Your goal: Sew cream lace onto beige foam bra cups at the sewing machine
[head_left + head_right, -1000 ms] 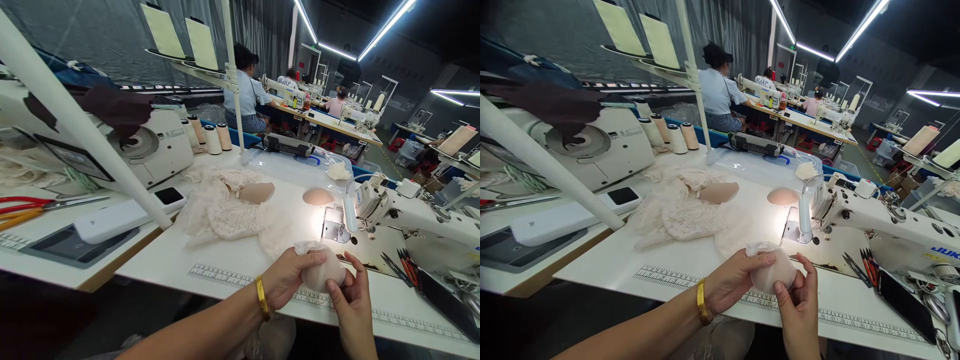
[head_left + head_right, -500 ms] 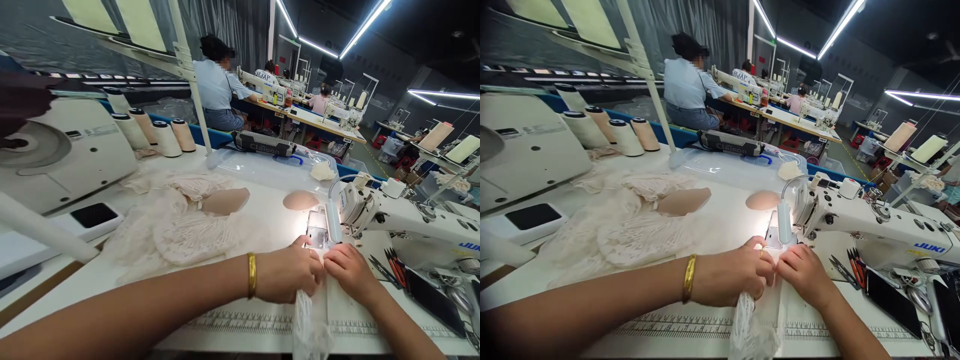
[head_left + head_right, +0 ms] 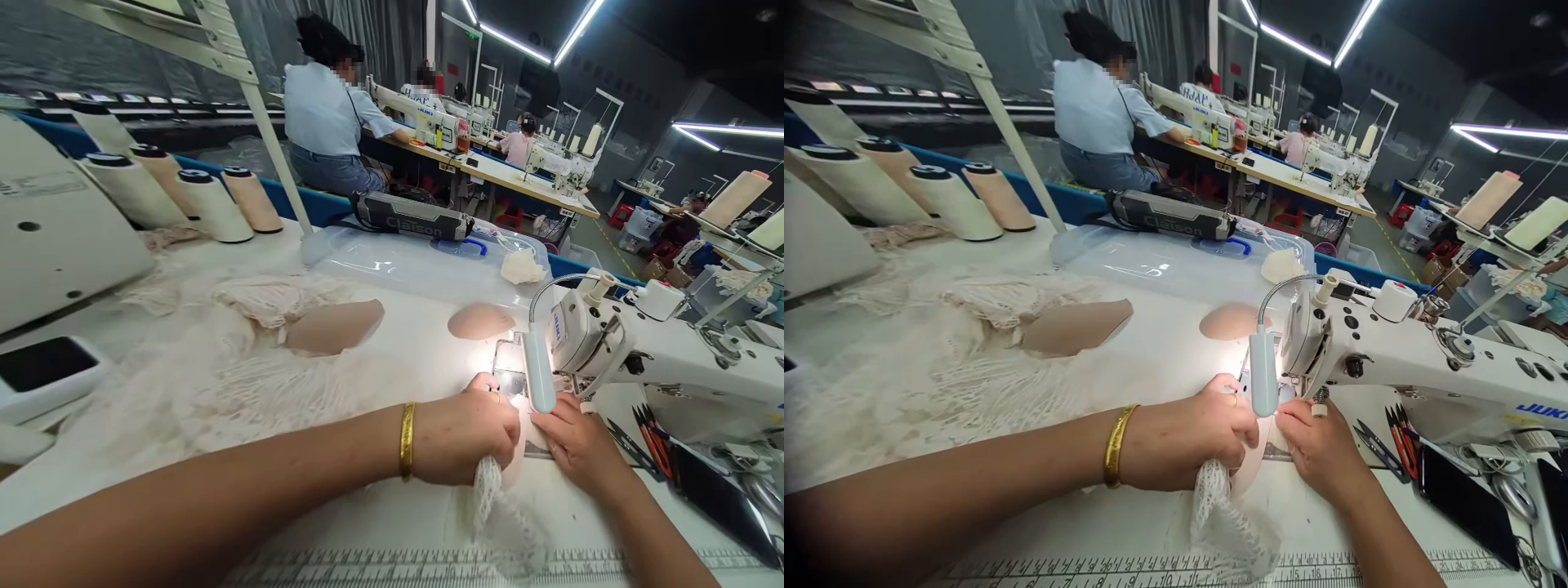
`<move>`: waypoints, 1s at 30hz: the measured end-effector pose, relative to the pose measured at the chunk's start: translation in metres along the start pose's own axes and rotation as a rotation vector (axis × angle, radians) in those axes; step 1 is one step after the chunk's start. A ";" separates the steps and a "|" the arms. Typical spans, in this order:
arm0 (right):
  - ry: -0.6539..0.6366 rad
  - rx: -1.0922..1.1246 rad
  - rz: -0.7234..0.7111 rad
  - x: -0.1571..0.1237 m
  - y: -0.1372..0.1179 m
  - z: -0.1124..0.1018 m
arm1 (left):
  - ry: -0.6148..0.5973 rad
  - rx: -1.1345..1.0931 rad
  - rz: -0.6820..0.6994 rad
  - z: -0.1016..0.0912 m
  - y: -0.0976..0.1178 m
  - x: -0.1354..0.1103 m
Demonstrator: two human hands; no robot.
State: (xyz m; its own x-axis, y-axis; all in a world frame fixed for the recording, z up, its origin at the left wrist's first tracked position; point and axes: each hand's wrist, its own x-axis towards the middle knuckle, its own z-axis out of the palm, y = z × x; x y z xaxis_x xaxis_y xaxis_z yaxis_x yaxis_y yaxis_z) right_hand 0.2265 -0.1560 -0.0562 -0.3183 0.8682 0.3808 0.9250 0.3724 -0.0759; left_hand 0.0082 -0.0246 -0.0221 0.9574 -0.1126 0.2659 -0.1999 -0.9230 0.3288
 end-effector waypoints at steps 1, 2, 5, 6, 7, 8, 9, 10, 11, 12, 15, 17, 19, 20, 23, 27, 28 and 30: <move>-0.008 -0.068 0.042 -0.001 0.002 0.002 | 0.006 -0.006 -0.003 0.000 -0.001 0.000; -0.008 -0.149 0.092 -0.002 0.005 0.003 | 0.011 -0.012 -0.005 0.000 -0.001 0.000; 0.025 -0.378 0.274 -0.007 0.016 0.001 | 0.012 -0.040 -0.004 0.001 -0.003 0.000; 0.044 -0.427 0.329 -0.009 0.019 -0.001 | 0.010 -0.047 -0.003 0.002 -0.003 0.000; 0.057 -0.454 0.372 -0.010 0.022 -0.004 | 0.010 -0.051 -0.003 0.002 -0.003 0.000; 0.065 -0.466 0.398 -0.011 0.023 -0.006 | 0.011 -0.055 -0.003 0.002 -0.003 0.000; 0.075 -0.469 0.408 -0.011 0.024 -0.008 | 0.014 -0.058 -0.004 0.001 -0.003 0.000; 0.093 -0.453 0.395 -0.012 0.023 -0.009 | 0.020 -0.058 -0.006 0.001 -0.003 0.000; 0.110 -0.413 0.362 -0.012 0.021 -0.009 | 0.026 -0.057 -0.007 0.001 -0.003 0.001; 0.123 -0.355 0.320 -0.012 0.018 -0.008 | 0.030 -0.056 -0.007 0.000 -0.003 0.001; 0.104 -0.141 0.221 -0.012 0.009 -0.005 | 0.036 -0.048 -0.011 -0.001 -0.003 0.001; 0.083 -0.036 0.203 -0.011 0.005 -0.004 | 0.040 -0.044 -0.011 -0.002 -0.004 0.001; 0.071 0.037 0.163 -0.010 0.002 -0.004 | 0.047 -0.040 -0.009 -0.002 -0.004 0.001; 0.053 0.062 0.130 -0.009 0.001 -0.005 | 0.049 -0.040 -0.008 -0.001 -0.004 0.001; -0.024 0.081 0.068 -0.007 -0.001 -0.004 | 0.048 -0.036 -0.008 -0.001 -0.004 0.001; -0.045 0.041 0.139 -0.007 0.000 0.001 | 0.061 -0.034 -0.003 0.001 -0.005 0.001; -0.046 0.032 0.149 -0.008 0.001 0.002 | 0.065 -0.034 -0.001 0.001 -0.006 0.001; -0.043 0.013 0.155 -0.009 0.002 0.003 | 0.067 -0.037 0.002 0.001 -0.007 0.002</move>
State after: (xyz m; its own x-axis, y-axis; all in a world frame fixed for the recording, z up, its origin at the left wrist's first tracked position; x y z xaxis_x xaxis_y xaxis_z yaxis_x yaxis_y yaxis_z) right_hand 0.2311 -0.1620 -0.0631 -0.1807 0.9287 0.3237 0.9610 0.2368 -0.1429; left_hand 0.0114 -0.0188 -0.0248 0.9412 -0.0884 0.3260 -0.2105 -0.9084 0.3612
